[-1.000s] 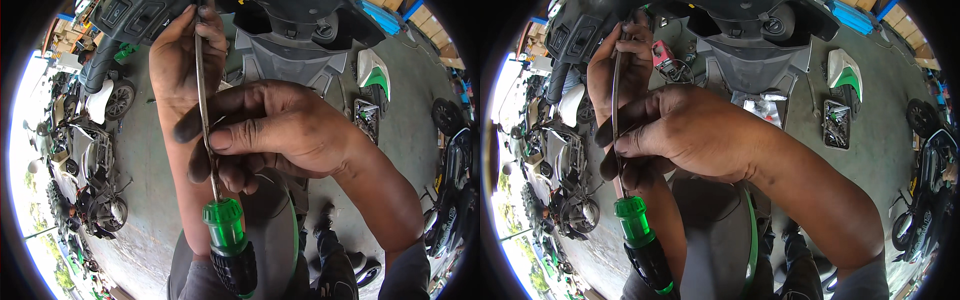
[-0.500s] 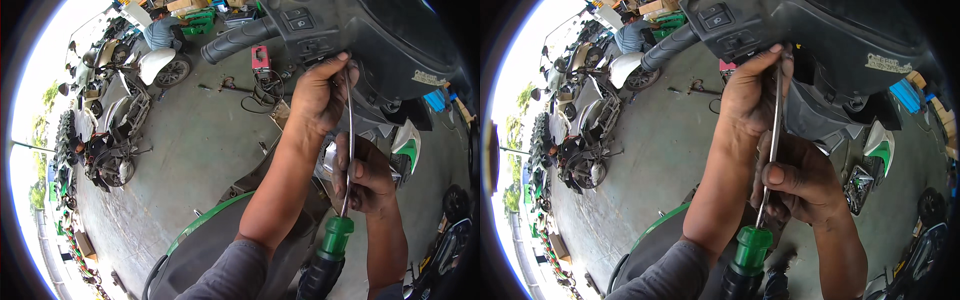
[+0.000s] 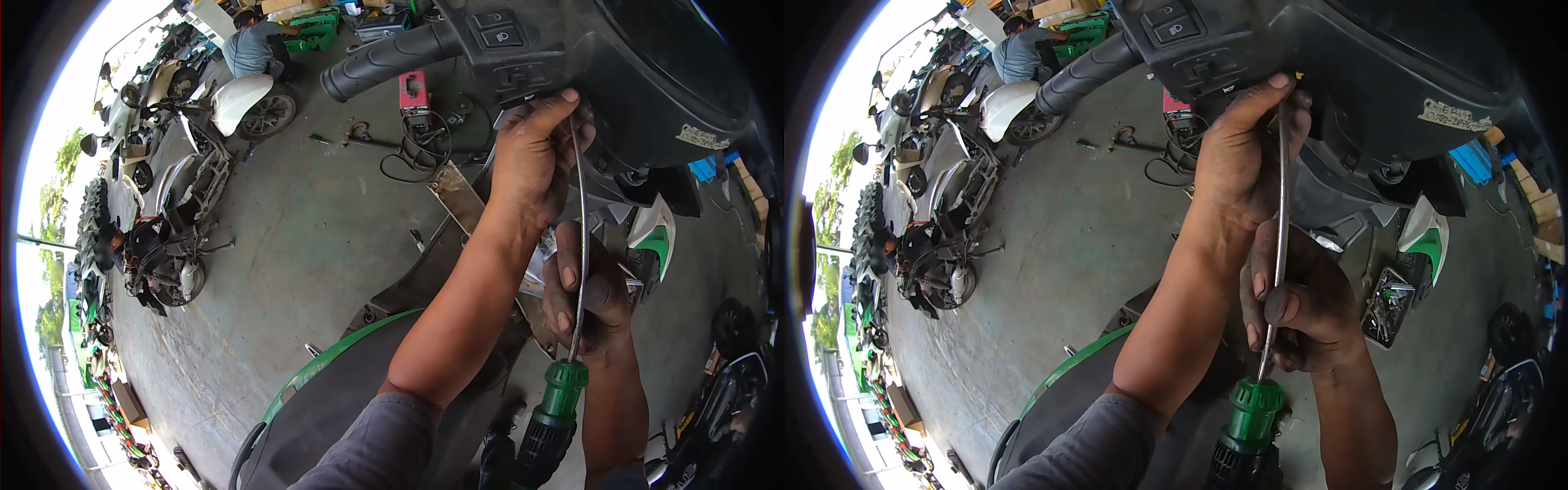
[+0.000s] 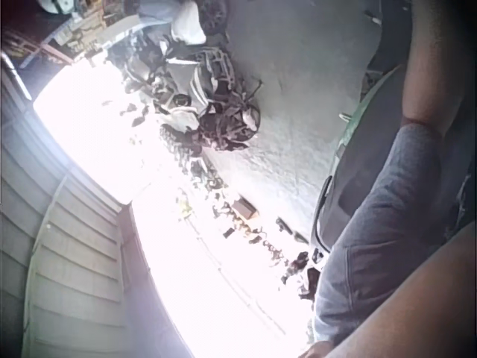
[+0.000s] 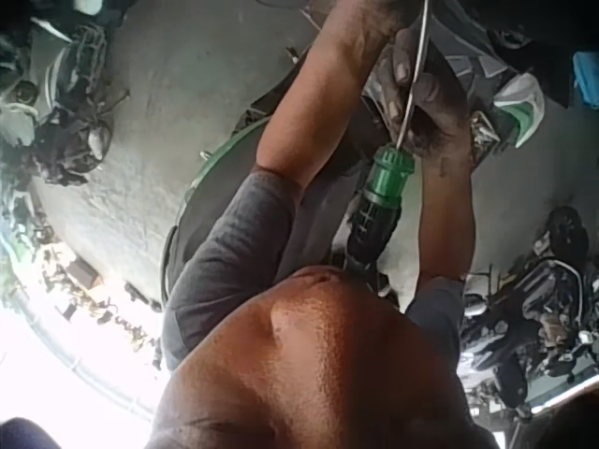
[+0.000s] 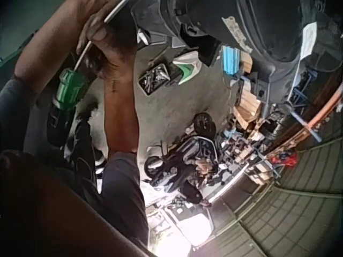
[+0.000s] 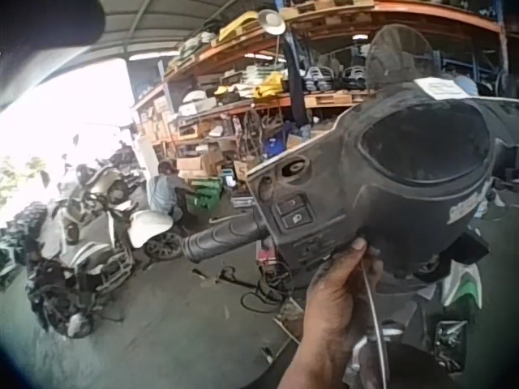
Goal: The person removes the front plastic fairing from a motorcycle by first unscrewing several fasteners with a screwdriver, then disconnecting internal wiring connectors by hand, and finally lifting the panel away and placing it in a tray with other parts before picking up a power drill to continue work on the frame.
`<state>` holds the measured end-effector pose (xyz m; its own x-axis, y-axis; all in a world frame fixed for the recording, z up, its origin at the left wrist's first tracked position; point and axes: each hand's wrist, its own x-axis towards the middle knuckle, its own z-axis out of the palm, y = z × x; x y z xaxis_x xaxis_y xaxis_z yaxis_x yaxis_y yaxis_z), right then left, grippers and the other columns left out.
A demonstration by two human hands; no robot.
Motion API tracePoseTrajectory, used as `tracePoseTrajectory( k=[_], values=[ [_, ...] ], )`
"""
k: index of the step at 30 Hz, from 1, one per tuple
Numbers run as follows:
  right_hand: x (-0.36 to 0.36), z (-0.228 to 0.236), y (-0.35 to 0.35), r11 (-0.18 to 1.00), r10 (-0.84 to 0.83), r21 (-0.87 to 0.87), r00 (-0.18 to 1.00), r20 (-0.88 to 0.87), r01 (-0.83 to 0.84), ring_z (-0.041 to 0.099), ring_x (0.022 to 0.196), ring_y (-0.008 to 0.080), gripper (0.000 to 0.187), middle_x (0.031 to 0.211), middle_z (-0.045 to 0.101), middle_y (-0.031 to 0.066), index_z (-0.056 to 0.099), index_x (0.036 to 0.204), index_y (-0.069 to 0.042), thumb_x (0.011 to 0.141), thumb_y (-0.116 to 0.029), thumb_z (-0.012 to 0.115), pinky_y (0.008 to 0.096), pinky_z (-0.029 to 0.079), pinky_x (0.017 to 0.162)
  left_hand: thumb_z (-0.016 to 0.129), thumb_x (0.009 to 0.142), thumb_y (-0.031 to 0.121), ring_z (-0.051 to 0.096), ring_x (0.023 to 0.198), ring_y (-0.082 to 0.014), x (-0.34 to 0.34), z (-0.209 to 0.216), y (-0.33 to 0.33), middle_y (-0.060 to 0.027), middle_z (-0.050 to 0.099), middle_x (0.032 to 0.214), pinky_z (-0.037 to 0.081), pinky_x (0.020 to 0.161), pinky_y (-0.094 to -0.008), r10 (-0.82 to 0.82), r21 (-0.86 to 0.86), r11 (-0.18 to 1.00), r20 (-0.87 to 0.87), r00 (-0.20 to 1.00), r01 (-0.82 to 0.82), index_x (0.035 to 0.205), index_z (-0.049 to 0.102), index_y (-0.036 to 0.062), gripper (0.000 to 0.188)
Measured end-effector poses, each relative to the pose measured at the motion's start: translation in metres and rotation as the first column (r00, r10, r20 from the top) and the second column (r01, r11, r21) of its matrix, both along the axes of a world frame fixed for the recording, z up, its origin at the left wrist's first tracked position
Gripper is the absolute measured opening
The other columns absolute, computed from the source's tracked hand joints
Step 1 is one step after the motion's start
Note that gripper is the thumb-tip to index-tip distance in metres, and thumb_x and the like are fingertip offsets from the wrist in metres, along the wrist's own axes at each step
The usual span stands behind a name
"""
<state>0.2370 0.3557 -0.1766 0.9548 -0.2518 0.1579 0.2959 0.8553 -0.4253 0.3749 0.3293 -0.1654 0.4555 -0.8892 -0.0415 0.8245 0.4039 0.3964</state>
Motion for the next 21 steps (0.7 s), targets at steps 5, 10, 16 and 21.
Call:
tracePoseTrajectory(
  k=[5,10,16,21],
  values=[
    [-0.009,0.010,0.003,0.998,-0.019,0.058,0.996,-0.082,0.024,0.052,0.039,0.0150,0.031,0.078,0.058,0.0220,0.040,0.099,0.002,0.085,-0.010,0.065,0.0202,0.041,0.031,0.065,0.082,0.009,0.060,0.077,-0.0160,0.002,-0.004,-0.003,-0.0076,0.060,0.089,0.054,0.066,-0.0236,0.044,-0.028,0.999,0.038,0.998,-0.043,0.089,0.057,-0.0002,0.014],
    [-0.011,0.000,0.004,0.994,-0.109,0.025,0.991,-0.075,0.111,0.054,0.043,0.0134,0.028,0.072,0.058,0.0191,0.040,0.100,0.003,0.087,-0.008,0.062,0.0188,0.041,0.032,0.062,0.083,0.007,0.060,0.074,-0.0158,-0.003,0.001,-0.005,-0.0070,0.059,0.085,0.053,0.064,-0.0249,0.006,-0.056,0.998,0.000,1.000,-0.006,0.092,0.056,0.0026,0.012],
    [-0.029,-0.002,0.020,0.983,-0.184,-0.042,0.950,-0.252,0.179,0.052,0.041,0.0092,0.037,0.065,0.058,0.0135,0.048,0.100,0.004,0.082,-0.020,0.069,0.0156,0.038,0.032,0.061,0.083,0.011,0.061,0.070,-0.0167,-0.005,-0.009,-0.012,-0.0055,0.057,0.080,0.052,0.061,-0.0279,0.139,-0.077,0.988,0.048,0.989,-0.136,0.088,0.051,0.0054,0.012],
    [-0.049,-0.016,0.053,0.901,-0.376,0.066,0.847,-0.375,0.429,0.053,0.045,0.0169,0.055,0.073,0.056,0.0182,0.034,0.122,0.003,0.087,-0.027,0.062,0.0241,0.040,0.035,0.061,0.085,0.007,0.058,0.068,-0.0138,-0.017,-0.023,-0.021,-0.0070,0.058,0.080,0.050,0.058,-0.0189,0.189,0.146,0.969,0.077,0.979,-0.198,0.089,0.054,0.0011,0.010]
  ],
)
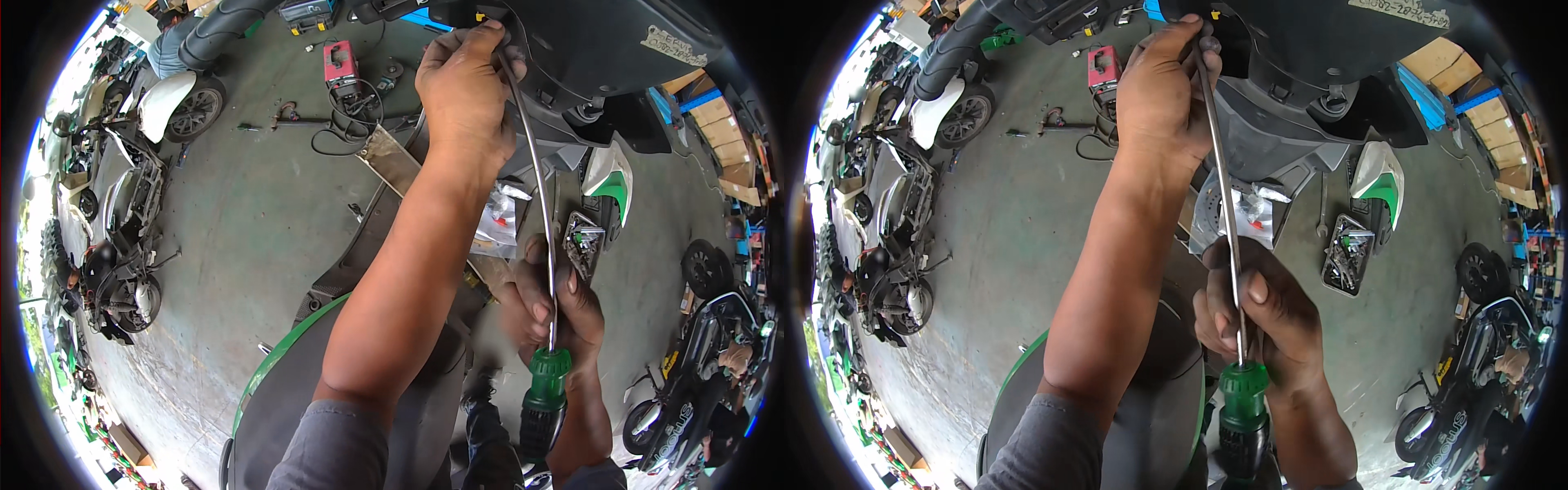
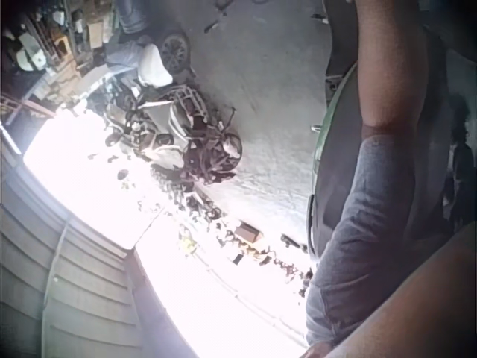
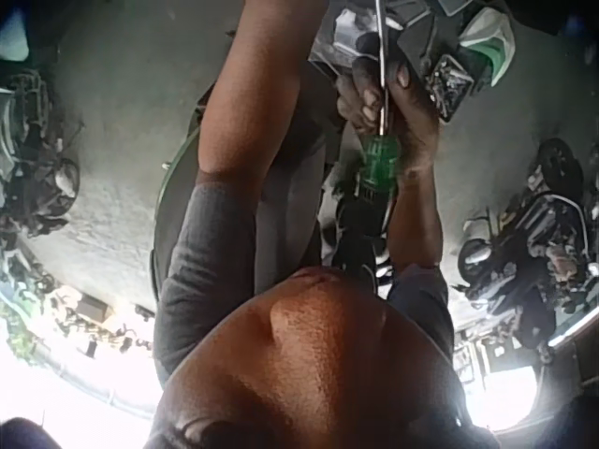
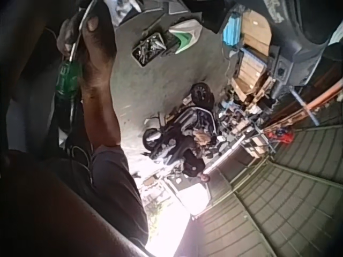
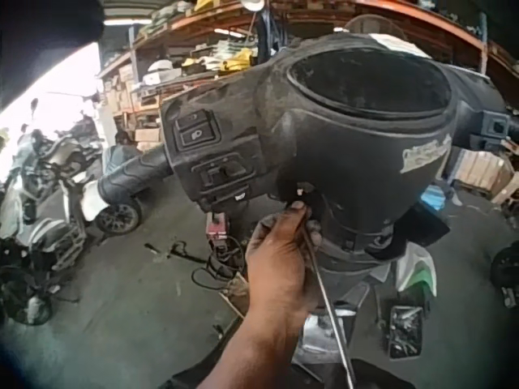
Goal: The person removes the front plastic fairing from a motorcycle by first unscrewing several fasteners with a screwdriver, then disconnecting internal wiring connectors by hand, and finally lifting the panel away and placing it in a tray with other parts before picking up a power drill to continue work on the frame.
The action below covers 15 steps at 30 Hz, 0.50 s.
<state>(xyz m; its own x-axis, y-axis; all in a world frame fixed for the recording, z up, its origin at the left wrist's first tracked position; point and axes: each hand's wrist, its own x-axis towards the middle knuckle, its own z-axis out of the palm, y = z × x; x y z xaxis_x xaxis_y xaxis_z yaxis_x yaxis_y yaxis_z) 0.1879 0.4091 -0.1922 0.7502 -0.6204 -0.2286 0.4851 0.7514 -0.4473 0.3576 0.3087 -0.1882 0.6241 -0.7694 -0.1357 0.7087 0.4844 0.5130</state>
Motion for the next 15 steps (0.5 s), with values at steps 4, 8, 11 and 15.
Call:
tracePoseTrajectory(
  k=[4,8,11,15],
  values=[
    [-0.041,0.016,0.025,0.980,0.198,0.028,0.965,-0.172,-0.196,0.048,0.042,0.0203,0.076,0.076,0.054,0.0178,0.018,0.139,0.000,0.088,-0.039,0.058,0.0285,0.039,0.035,0.060,0.086,0.005,0.057,0.068,-0.0120,0.001,-0.017,-0.007,-0.0073,0.058,0.082,0.049,0.056,-0.0171,0.152,0.127,0.981,-0.056,0.987,-0.144,0.093,0.055,-0.0011,0.010],
    [-0.067,0.017,0.044,0.826,-0.264,-0.472,0.527,-0.808,-0.310,0.048,0.051,0.0072,0.068,0.082,0.056,0.0079,0.034,0.132,0.004,0.084,-0.032,0.066,0.0203,0.038,0.046,0.052,0.090,0.005,0.059,0.070,-0.0136,0.001,-0.030,-0.015,-0.0064,0.057,0.082,0.051,0.058,-0.0195,0.204,0.155,0.970,-0.099,0.974,-0.187,0.098,0.053,-0.0006,0.010],
    [-0.078,0.007,0.054,0.810,-0.366,-0.521,0.461,-0.808,-0.270,0.041,0.042,0.0062,0.075,0.083,0.054,0.0096,0.034,0.135,0.005,0.082,-0.040,0.065,0.0198,0.033,0.036,0.046,0.092,0.007,0.061,0.074,-0.0158,0.004,-0.039,-0.015,-0.0077,0.060,0.086,0.053,0.063,-0.0234,0.080,0.149,0.987,-0.072,0.994,-0.069,0.100,0.053,-0.0005,0.013],
    [-0.074,0.010,0.038,0.704,-0.576,-0.678,0.389,-0.719,-0.210,0.042,0.041,0.0058,0.063,0.086,0.052,0.0105,0.037,0.132,0.006,0.089,-0.035,0.055,0.0186,0.030,0.034,0.043,0.093,0.009,0.062,0.083,-0.0180,-0.031,-0.018,-0.011,-0.0096,0.061,0.093,0.054,0.071,-0.0259,-0.164,0.163,0.970,-0.105,0.981,0.180,0.102,0.053,-0.0014,0.017]
  ],
)
